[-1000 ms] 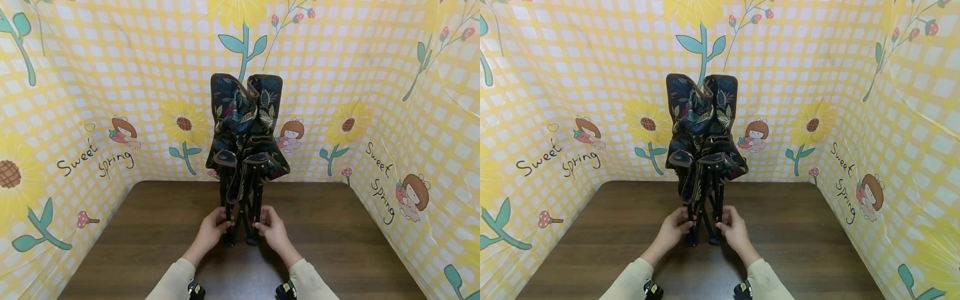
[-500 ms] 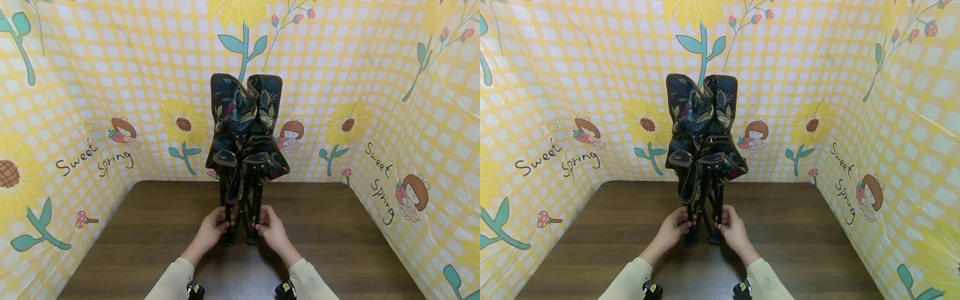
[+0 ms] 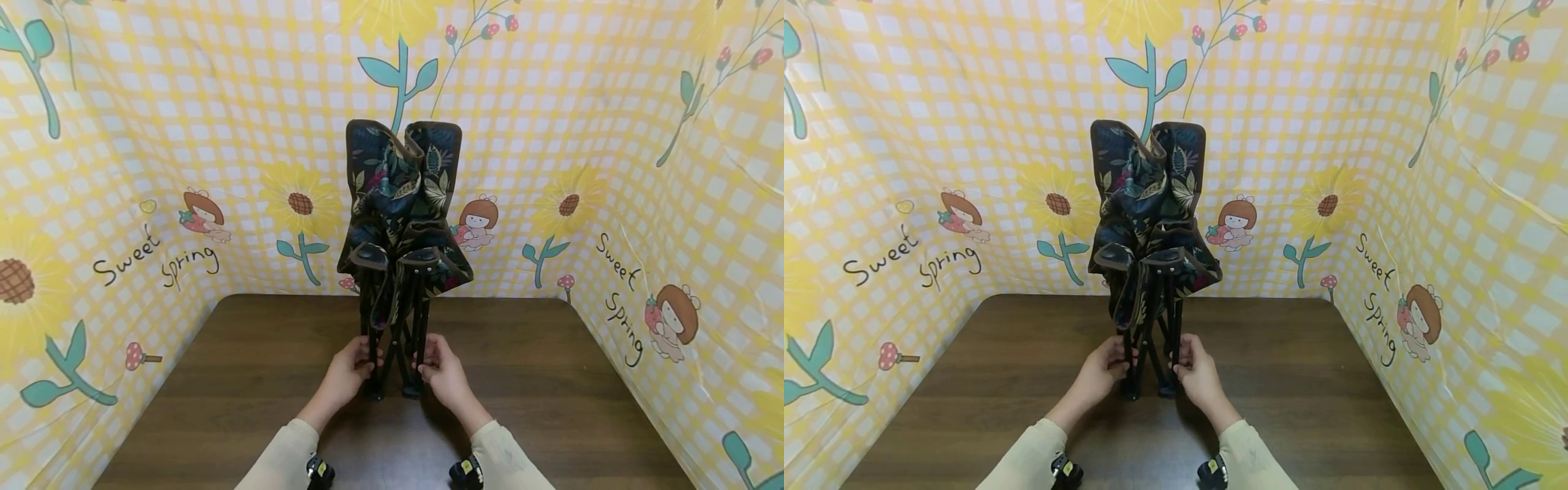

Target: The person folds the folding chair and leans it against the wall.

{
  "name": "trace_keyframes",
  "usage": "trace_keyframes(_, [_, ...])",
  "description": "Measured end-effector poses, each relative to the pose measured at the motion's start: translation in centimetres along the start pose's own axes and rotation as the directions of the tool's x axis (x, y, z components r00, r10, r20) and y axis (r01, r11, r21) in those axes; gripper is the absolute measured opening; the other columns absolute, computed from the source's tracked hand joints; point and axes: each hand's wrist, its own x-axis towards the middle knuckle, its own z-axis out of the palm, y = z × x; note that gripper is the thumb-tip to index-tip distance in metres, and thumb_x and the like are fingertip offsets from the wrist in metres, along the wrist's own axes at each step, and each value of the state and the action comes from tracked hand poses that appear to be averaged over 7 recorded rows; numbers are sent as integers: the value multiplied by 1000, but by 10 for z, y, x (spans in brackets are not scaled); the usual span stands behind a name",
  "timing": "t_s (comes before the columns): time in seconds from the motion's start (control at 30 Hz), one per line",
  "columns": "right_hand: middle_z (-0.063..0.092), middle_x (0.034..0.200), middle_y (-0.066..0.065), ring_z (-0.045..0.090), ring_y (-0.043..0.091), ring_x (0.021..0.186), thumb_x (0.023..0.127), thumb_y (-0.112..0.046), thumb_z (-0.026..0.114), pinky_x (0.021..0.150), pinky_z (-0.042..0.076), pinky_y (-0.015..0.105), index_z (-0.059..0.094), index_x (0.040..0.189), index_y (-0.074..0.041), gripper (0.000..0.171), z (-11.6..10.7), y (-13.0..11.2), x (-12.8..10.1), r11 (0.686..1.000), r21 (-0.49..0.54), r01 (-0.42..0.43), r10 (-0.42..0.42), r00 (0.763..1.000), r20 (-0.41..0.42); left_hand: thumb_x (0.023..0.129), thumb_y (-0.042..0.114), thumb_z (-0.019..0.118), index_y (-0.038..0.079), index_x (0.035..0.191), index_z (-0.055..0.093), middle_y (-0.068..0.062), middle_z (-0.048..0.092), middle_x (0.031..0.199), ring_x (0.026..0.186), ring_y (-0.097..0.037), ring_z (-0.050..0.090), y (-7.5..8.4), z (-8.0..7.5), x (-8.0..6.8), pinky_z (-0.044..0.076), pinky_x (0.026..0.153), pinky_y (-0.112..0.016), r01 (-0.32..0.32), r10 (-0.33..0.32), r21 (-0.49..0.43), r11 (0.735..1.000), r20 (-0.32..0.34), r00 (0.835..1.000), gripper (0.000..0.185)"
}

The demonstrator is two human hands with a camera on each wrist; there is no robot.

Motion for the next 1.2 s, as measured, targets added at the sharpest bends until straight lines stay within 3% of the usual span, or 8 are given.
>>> trace_keyframes(0.27, [68, 109, 28, 70, 44, 97, 87, 21, 62, 66, 55, 24, 53, 131, -9, 54, 2, 3, 3, 1000, -13, 11, -11, 999, -33, 96, -15, 58, 3, 133, 54, -22, 69, 119, 107, -40, 70, 0, 4, 2, 57, 89, -33, -22, 23, 34, 999, -41, 999, 42])
trace_keyframes(0.43, [65, 111, 35, 68, 50, 99, 88, 22, 60, 65, 53, 24, 50, 133, 0, 52, 2, -10, 1, 1000, -13, 3, -3, 1000, -28, 93, -19, 59, 1, 130, 57, -19, 70, 112, 101, -38, 71, 6, 7, 2, 58, 88, -38, -26, 30, 49, 998, -84, 996, 42])
trace_keyframes(0.57, [63, 111, 39, 66, 56, 99, 87, 23, 58, 65, 52, 22, 49, 132, 4, 49, 3, -29, -4, 1000, 9, 1, -1, 1000, -22, 92, -20, 59, 2, 128, 58, -18, 70, 111, 100, -37, 71, 4, 7, 4, 58, 88, -37, -31, 36, 58, 998, -77, 996, 43])
trace_keyframes(0.7, [64, 109, 38, 65, 57, 98, 87, 24, 58, 65, 52, 21, 50, 131, 4, 48, 3, -31, -3, 1000, 20, 0, 0, 1000, -24, 92, -18, 59, 3, 130, 56, -20, 69, 114, 102, -39, 71, -2, 5, 7, 58, 88, -35, -35, 38, 44, 998, -57, 998, 44])
trace_keyframes(0.9, [64, 108, 37, 65, 56, 97, 87, 24, 58, 64, 53, 23, 49, 132, 5, 50, 4, -13, 3, 1000, -7, -2, 2, 1000, -25, 93, -15, 61, 1, 132, 54, -22, 70, 116, 105, -40, 71, -5, 4, 10, 58, 90, -33, -41, 43, 57, 998, -42, 998, 42])
trace_keyframes(1.03, [66, 107, 33, 67, 53, 98, 88, 22, 60, 64, 53, 24, 50, 133, 0, 51, 4, 3, 8, 1000, -9, -8, 7, 999, -46, 95, -14, 61, 1, 131, 53, -21, 70, 116, 104, -40, 71, -8, 3, 11, 58, 89, -33, -72, 75, 69, 995, -36, 997, 40])
trace_keyframes(1.2, [68, 103, 25, 70, 46, 95, 88, 20, 62, 64, 55, 25, 53, 130, -6, 51, 4, 7, 10, 1000, 4, -1, 1, 998, -60, 95, -13, 60, 4, 129, 55, -15, 71, 113, 102, -33, 73, -8, 4, 13, 58, 87, -32, -67, 71, 84, 994, -46, 996, 39])
